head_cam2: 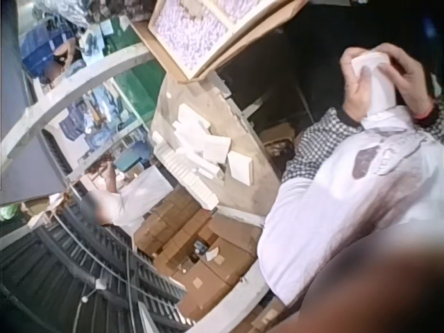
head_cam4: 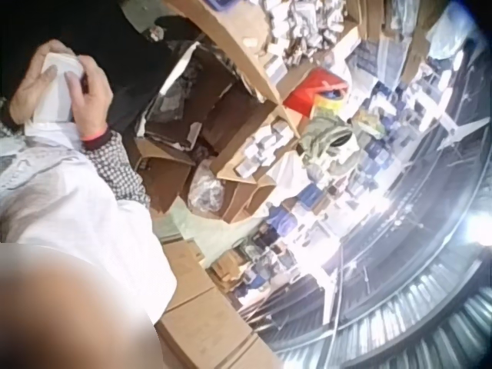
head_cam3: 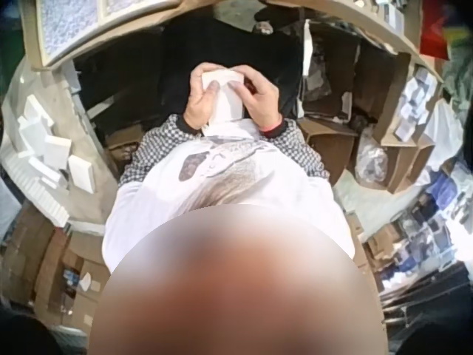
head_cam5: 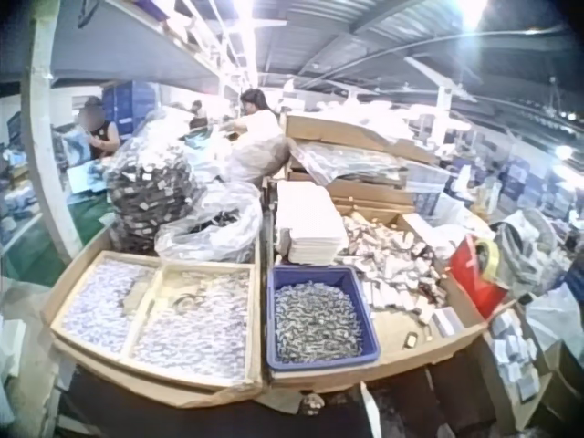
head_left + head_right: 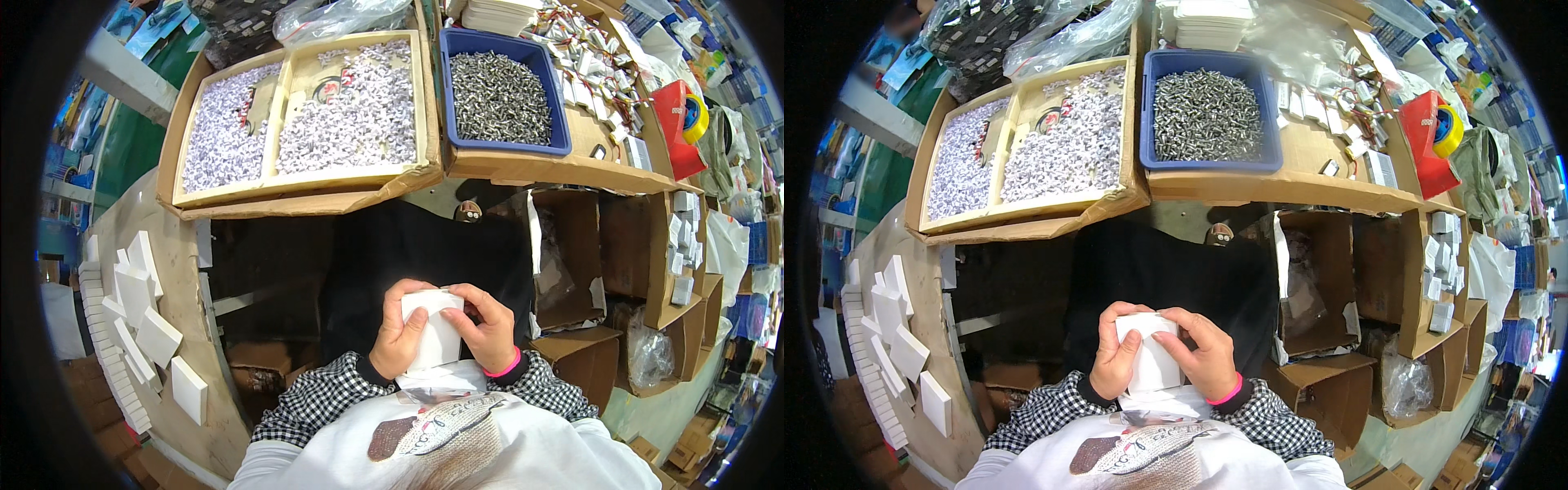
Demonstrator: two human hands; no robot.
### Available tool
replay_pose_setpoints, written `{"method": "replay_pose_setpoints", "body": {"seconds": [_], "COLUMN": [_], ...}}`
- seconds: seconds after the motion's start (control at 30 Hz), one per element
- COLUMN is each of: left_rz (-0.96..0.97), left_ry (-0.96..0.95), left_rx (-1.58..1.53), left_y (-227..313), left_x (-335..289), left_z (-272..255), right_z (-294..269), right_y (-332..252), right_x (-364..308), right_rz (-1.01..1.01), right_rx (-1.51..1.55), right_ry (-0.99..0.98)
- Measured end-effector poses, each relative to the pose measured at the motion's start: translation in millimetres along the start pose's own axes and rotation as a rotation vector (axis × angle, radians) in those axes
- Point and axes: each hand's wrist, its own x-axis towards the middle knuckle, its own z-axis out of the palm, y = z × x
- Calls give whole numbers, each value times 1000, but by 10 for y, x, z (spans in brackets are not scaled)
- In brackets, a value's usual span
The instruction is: The person assembles small electronic components by hand. They pick up white rectangular casings, insert small parts from trays, and place the assembled units into a cardboard box. The process is repeated continuously throughout the clip.
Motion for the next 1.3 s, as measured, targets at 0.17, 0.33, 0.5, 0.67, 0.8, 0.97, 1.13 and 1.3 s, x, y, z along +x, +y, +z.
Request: {"method": "replay_pose_setpoints", "body": {"seconds": [0.17,0.33,0.5,0.67,0.8,0.97,1.13,1.3], "left_rz": [33,91,57,-112,-48,-226,-267,-321], "left_ry": [7,21,48,-9,-58,10,93,164], "left_rx": [-27,-49,-49,-268,-63,-351,-218,-26], "left_y": [-18,-3,73,120,133,149,153,249], "left_x": [-23,-5,34,48,118,185,217,233], "left_z": [29,-3,-30,-31,-16,-9,21,71], "right_z": [-21,22,25,-38,-109,-292,-818,-1716], "right_y": [52,77,50,55,33,-83,-245,-467], "right_x": [-26,-39,-31,-24,-7,124,390,767], "right_rz": [80,83,174,90,33,9,-247,-271], "right_rx": [267,435,464,312,168,118,-131,-164], "right_ry": [-16,-12,-36,-20,-11,-189,-93,399]}}
